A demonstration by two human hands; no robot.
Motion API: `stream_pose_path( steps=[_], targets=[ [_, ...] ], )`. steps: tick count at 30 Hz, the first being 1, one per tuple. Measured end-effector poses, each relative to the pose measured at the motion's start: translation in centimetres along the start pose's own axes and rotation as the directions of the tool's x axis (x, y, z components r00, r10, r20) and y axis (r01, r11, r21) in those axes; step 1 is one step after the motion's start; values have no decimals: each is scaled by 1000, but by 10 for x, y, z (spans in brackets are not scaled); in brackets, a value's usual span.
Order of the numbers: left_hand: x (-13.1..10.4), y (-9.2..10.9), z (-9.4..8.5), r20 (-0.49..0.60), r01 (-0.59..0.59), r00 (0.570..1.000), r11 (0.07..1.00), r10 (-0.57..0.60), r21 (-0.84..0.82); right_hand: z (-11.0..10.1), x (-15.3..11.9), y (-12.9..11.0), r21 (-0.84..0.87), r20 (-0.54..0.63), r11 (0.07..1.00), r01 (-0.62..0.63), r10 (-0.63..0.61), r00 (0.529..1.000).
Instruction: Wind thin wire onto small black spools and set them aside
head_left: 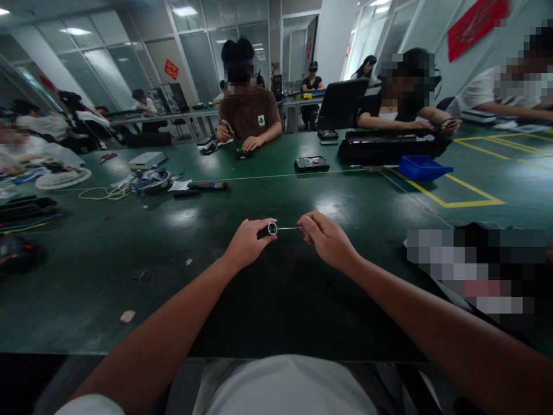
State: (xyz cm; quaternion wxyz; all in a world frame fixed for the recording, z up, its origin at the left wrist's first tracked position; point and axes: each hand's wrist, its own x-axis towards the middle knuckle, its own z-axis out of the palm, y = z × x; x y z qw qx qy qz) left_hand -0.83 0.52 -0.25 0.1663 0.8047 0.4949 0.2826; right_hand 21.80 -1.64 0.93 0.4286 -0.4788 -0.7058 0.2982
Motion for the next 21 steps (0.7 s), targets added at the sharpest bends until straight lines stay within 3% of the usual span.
stream_pose_path(
  steps=[3,8,14,17,21],
  targets=[
    [0,1,0,12,-6,1000,1000,6,-2,1,0,0,13,-25,999,-34,35,999],
    [0,2,-1,-2,12,1000,1000,-12,-7,1,-1,0,5,-69,1000,30,-29,997],
    [0,1,-1,22,-8,1000,1000,9,-9,-1,-1,-3,10,-8,1000,-6,7,1000],
    [0,0,0,16,-14,1000,1000,15,-14,0,-3,-4,-30,-56,999,25,-27,998],
    [0,0,0,9,0,1000,1000,0,0,3,-1,-1,70,-124,997,21,-12,992]
  ],
)
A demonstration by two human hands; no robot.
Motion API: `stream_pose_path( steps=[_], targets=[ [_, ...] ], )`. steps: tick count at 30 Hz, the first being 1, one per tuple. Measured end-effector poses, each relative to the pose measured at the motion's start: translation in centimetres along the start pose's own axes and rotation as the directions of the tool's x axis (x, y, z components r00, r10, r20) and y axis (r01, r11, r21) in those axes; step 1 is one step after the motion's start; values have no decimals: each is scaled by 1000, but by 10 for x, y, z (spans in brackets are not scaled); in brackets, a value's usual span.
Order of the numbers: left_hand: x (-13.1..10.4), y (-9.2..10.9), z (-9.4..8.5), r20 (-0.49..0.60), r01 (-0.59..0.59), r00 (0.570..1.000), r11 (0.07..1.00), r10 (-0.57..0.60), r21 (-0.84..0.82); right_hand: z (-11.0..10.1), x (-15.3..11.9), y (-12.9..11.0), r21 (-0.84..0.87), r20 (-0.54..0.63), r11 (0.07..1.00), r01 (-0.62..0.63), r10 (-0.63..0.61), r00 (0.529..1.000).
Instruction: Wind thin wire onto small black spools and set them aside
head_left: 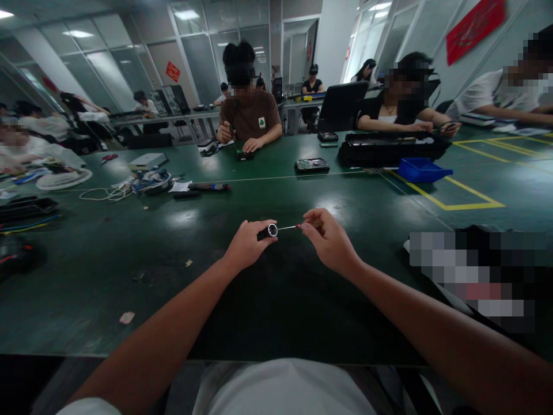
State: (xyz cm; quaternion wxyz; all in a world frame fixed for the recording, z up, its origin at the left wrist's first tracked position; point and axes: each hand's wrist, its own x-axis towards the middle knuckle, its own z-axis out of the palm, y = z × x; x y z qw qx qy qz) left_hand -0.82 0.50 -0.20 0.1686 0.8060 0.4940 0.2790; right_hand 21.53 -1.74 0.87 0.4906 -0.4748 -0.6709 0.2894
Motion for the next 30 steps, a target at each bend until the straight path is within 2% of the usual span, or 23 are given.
stream_pose_path(
  steps=[3,4,6,8,10,15,22,25,28,30],
  targets=[
    [0,2,-1,7,-24,1000,1000,24,18,1,7,6,203,-2,972,-120,123,992],
    [0,3,-2,9,-54,998,998,54,31,0,9,8,309,-6,934,-177,188,982],
    [0,4,-4,14,-111,994,992,110,67,-2,14,14,477,76,817,-323,327,942],
    [1,4,-5,28,-114,993,988,112,104,-3,16,19,524,88,766,-371,385,919],
    [3,3,-5,47,-82,996,989,77,124,-3,17,22,522,59,770,-368,398,916],
    [3,2,-3,54,-66,997,988,59,139,2,15,19,498,7,813,-301,343,939],
    [2,3,0,69,-57,996,993,50,102,4,11,15,372,-21,906,-202,226,974],
    [1,3,0,62,-41,997,995,36,89,-1,9,9,209,-32,970,-124,134,991],
    [1,3,0,53,-44,998,996,40,75,-6,6,-1,-45,-69,993,-105,102,992],
    [1,3,0,46,-50,998,996,47,67,-8,3,-8,-83,-77,994,-76,70,995]
  ],
)
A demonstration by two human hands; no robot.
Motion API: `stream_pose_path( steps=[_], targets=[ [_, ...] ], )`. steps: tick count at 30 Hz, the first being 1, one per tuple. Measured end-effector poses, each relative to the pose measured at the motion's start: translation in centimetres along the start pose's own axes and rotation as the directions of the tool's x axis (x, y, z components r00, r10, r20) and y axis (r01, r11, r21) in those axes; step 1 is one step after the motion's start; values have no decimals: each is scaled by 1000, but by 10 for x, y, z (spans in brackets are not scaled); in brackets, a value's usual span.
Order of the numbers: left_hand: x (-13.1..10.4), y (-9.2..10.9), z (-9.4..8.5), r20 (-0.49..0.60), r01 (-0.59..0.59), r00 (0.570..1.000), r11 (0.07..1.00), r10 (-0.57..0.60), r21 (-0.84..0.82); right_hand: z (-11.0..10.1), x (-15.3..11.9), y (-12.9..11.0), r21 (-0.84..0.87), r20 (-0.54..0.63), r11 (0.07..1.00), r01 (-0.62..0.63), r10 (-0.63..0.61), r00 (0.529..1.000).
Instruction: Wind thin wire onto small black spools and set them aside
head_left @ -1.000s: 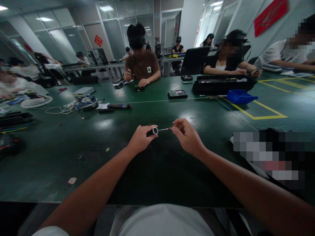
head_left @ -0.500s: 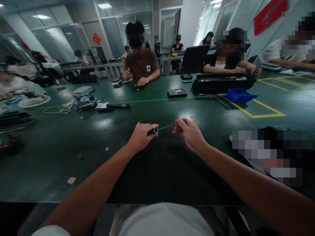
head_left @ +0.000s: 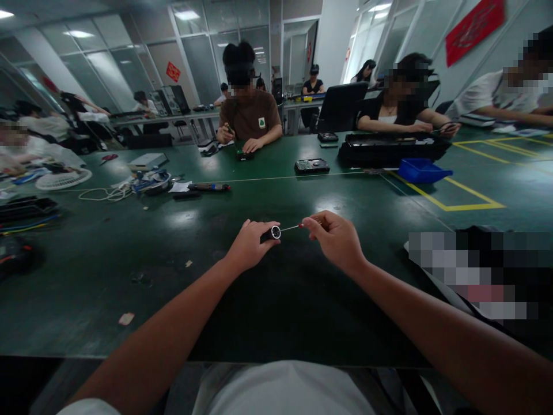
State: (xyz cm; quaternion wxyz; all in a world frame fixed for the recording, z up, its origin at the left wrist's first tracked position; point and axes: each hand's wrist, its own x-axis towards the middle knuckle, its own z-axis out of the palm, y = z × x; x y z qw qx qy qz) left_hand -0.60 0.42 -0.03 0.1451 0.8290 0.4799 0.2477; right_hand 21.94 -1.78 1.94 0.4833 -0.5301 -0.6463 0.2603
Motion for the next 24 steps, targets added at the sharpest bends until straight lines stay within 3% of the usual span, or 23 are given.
stream_pose_path(
  steps=[7,13,18,24],
  targets=[
    [0,-2,2,-33,-6,999,999,5,-31,0,-5,-3,-23,71,980,196,-194,978],
    [0,-1,1,-28,-13,1000,999,12,-34,0,-3,-1,-81,70,988,132,-127,989],
    [0,0,2,-58,-5,998,998,1,-56,2,-3,1,-56,20,984,167,-166,986],
    [-1,0,1,-49,-10,999,998,7,-55,0,-1,2,-70,92,988,137,-131,987]
  ],
)
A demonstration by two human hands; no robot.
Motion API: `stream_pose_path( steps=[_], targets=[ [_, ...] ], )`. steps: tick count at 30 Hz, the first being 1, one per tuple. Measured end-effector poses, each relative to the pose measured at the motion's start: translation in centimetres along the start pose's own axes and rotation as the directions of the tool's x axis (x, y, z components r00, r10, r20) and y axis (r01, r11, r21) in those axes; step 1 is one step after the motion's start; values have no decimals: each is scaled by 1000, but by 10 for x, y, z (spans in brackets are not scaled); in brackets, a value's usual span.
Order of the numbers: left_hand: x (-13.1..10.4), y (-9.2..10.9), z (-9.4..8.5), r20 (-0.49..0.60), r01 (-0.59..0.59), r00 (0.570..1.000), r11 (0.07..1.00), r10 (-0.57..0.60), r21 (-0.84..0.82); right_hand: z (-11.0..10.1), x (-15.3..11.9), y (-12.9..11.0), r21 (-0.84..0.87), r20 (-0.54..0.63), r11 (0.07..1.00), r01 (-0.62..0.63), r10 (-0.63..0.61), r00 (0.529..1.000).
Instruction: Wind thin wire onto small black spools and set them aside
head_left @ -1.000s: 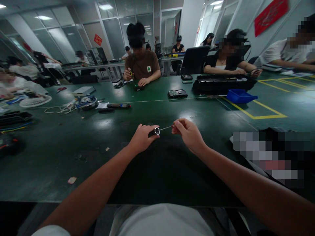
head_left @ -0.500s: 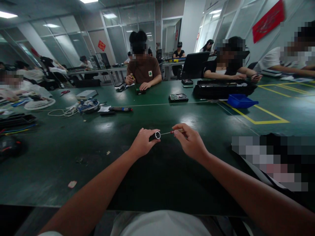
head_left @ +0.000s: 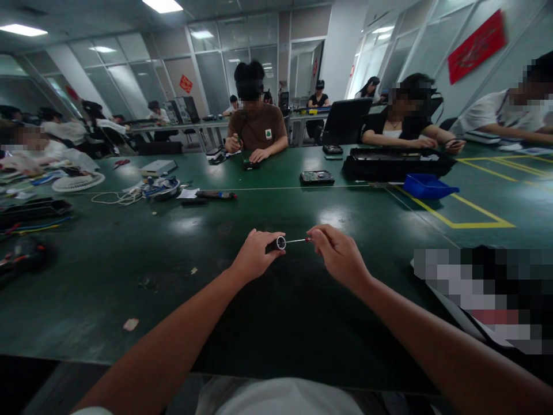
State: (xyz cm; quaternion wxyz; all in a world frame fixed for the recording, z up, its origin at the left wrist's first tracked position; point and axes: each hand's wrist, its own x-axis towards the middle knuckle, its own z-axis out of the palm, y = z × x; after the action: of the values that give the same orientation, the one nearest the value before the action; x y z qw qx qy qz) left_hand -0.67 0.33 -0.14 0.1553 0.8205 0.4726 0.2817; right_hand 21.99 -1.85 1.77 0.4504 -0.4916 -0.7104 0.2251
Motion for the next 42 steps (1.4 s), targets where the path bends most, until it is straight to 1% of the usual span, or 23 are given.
stream_pose_path(
  steps=[3,8,10,13,16,19,21,24,26,29,32,35,37,38,39,40,41,42],
  targets=[
    [0,-1,0,7,-3,1000,1000,3,-2,1,0,0,-32,-5,999,-18,18,1000],
    [0,-4,1,-22,15,1000,1000,-15,-19,4,-1,-3,-14,-33,999,38,-39,999],
    [0,-5,1,-34,19,999,1000,-20,-25,3,0,-3,-9,-11,999,31,-31,999],
    [0,-5,1,-22,21,1000,999,-21,-26,2,2,-2,-39,27,999,-16,17,999],
    [0,-3,1,0,20,1000,1000,-20,-20,4,1,0,-39,-2,999,-24,24,1000],
    [0,-3,1,8,20,1000,1000,-20,-9,6,0,1,-6,-59,1000,2,-2,998],
    [0,-3,1,7,20,1000,1000,-20,0,6,-1,0,19,-73,1000,20,-19,997],
    [0,-4,1,17,13,1000,1000,-14,14,5,-1,-1,45,-17,999,-1,2,1000],
    [0,-5,1,17,9,1000,1000,-9,15,4,0,-1,17,14,1000,-21,21,1000],
    [0,-6,1,10,1,1000,1000,-1,4,5,-1,-1,-7,-15,1000,-14,13,1000],
    [0,-6,1,24,1,1000,1000,-1,5,7,-1,1,51,-74,999,-9,13,997],
    [0,-4,0,17,27,999,1000,-27,-4,9,1,3,151,-58,986,-65,75,996],
    [0,-2,-2,-10,39,999,999,-39,-19,10,5,7,262,-36,956,-129,143,989],
    [1,-1,-4,-22,21,1000,1000,-22,-16,11,7,10,345,-43,924,-164,190,981],
    [1,0,-5,-33,-12,999,1000,12,2,12,9,14,443,-18,869,-219,253,967],
    [2,1,-7,-44,-48,998,998,50,32,12,12,18,532,48,797,-288,311,949],
    [3,1,-9,-53,-77,995,995,81,65,13,14,22,583,132,731,-354,344,929],
    [4,1,-11,-59,-91,994,991,97,94,13,16,26,612,190,680,-403,368,910]
  ],
)
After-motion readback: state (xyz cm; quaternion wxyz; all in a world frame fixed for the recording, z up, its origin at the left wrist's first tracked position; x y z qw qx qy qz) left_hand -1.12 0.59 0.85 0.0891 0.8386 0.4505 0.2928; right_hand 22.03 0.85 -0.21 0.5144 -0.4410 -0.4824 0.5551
